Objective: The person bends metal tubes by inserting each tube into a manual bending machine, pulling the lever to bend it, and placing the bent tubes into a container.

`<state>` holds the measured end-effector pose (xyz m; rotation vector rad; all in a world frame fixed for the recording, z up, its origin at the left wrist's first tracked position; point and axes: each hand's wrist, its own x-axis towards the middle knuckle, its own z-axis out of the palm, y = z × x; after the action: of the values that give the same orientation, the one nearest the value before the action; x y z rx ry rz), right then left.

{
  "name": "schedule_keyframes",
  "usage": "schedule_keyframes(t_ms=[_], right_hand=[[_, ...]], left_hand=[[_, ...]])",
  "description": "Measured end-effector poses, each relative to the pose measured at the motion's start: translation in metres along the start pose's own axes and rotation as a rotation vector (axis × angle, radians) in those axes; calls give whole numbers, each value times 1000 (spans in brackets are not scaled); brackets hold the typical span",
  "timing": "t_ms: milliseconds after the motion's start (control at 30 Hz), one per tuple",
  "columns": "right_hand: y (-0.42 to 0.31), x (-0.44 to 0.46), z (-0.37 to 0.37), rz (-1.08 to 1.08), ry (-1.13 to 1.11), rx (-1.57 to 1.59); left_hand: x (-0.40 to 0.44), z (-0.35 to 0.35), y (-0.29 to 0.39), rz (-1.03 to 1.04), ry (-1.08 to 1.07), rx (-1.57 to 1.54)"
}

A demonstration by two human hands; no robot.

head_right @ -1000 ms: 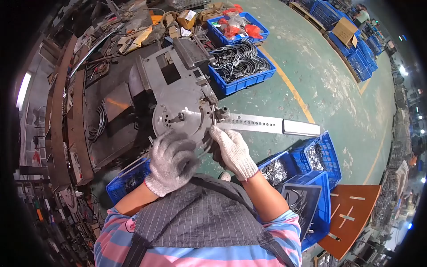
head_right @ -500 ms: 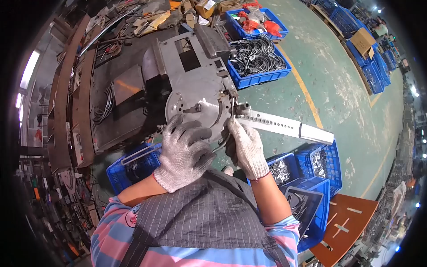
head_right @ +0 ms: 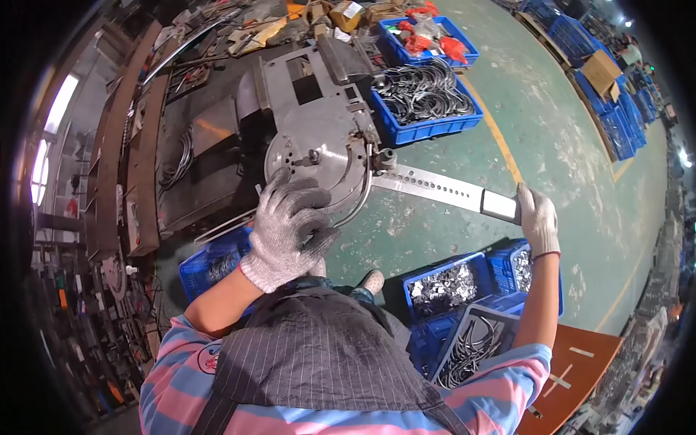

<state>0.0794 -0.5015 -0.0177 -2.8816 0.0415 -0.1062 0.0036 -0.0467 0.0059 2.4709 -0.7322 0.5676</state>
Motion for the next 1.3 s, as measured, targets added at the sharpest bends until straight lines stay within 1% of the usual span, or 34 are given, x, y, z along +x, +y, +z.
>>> schedule_keyframes(t_ms=[33, 67, 100, 167, 200, 267, 300, 367, 400, 433, 500, 533, 567, 600, 633, 667, 700, 767, 833, 900, 967, 1000, 1033, 1067, 1100, 1133, 1167, 1233, 1267, 1300], right_hand=[[-13, 2, -8, 153, -122, 133], [-12, -1, -7, 59, -68, 69], [-6, -6, 3, -101, 74, -62], [-13, -17, 9, -159, 99, -145], [-13, -30, 16, -172, 108, -133], [-12, -81, 35, -239, 237, -494], [-19, -114, 41, -147, 154, -562], [-57, -191, 57, -122, 346, -735], [-95, -227, 45, -15, 229, -617], [-144, -250, 36, 71, 129, -518], [-241, -299, 19, 234, -60, -355], [-301, -313, 15, 415, -122, -185], [-339, -324, 14, 595, -177, -2], [-344, -335, 18, 642, -163, 1], [-344, -339, 24, 620, -68, 9], [-342, -338, 30, 585, 31, 16], [-335, -335, 30, 600, 56, 15], [-302, -326, 23, 530, 32, -50], [-241, -307, 30, 457, 143, -214], [-186, -267, 19, 263, 272, -402], [-131, -211, 11, 264, 277, -522], [-111, -183, 5, 261, 268, -541], [-97, -143, 6, 232, 267, -543], [-90, -116, 6, 147, 355, -465], [-72, -89, 13, 105, 378, -408], [-70, -69, 17, 79, 437, -311], [-43, -50, 32, 33, 460, -199], [-36, -43, 32, -17, 443, -245], [-41, -42, 35, 69, 447, -221], [-37, -39, 37, 88, 430, -227]], left_hand=[[-1, 0, 0, 23, -7, 12], [-1, 1, -1, 18, 6, 7], [-4, 6, -3, 28, 22, 22], [-5, 3, -4, -16, -85, 87], [-6, 4, -3, -33, -60, 96], [-10, 8, -6, -55, -30, 134], [-7, 6, -10, -6, -23, 46], [-9, 2, -10, 4, 92, 72], [-10, 2, -18, 22, 126, -128], [-12, -3, -23, 53, 169, -176], [-19, -4, -42, 84, 137, -362], [-20, -7, -46, 135, 142, -275], [-20, -8, -46, 189, 146, -190], [-21, -12, -41, 191, 110, -169], [-22, -9, -40, 227, 106, -189], [-22, -4, -43, 219, 91, -163], [-20, -1, -44, 204, 82, -135], [-17, -3, -42, 180, 105, -112], [-14, -9, -39, 126, -5, -95], [-16, -9, -39, 92, 19, -76], [-15, -10, -37, 105, -5, -100], [-16, -8, -37, 99, 18, -42], [-17, -6, -34, 67, -4, 64], [-17, -1, -36, 79, -21, 164], [-18, -7, -29, 8, -87, 185], [-20, -11, -28, -2, -148, 237], [-22, -8, -25, 5, -75, 182], [-25, 2, -14, -13, -36, 178], [-25, 3, -9, -26, -14, 124], [-21, 2, -3, -31, 6, 63]])
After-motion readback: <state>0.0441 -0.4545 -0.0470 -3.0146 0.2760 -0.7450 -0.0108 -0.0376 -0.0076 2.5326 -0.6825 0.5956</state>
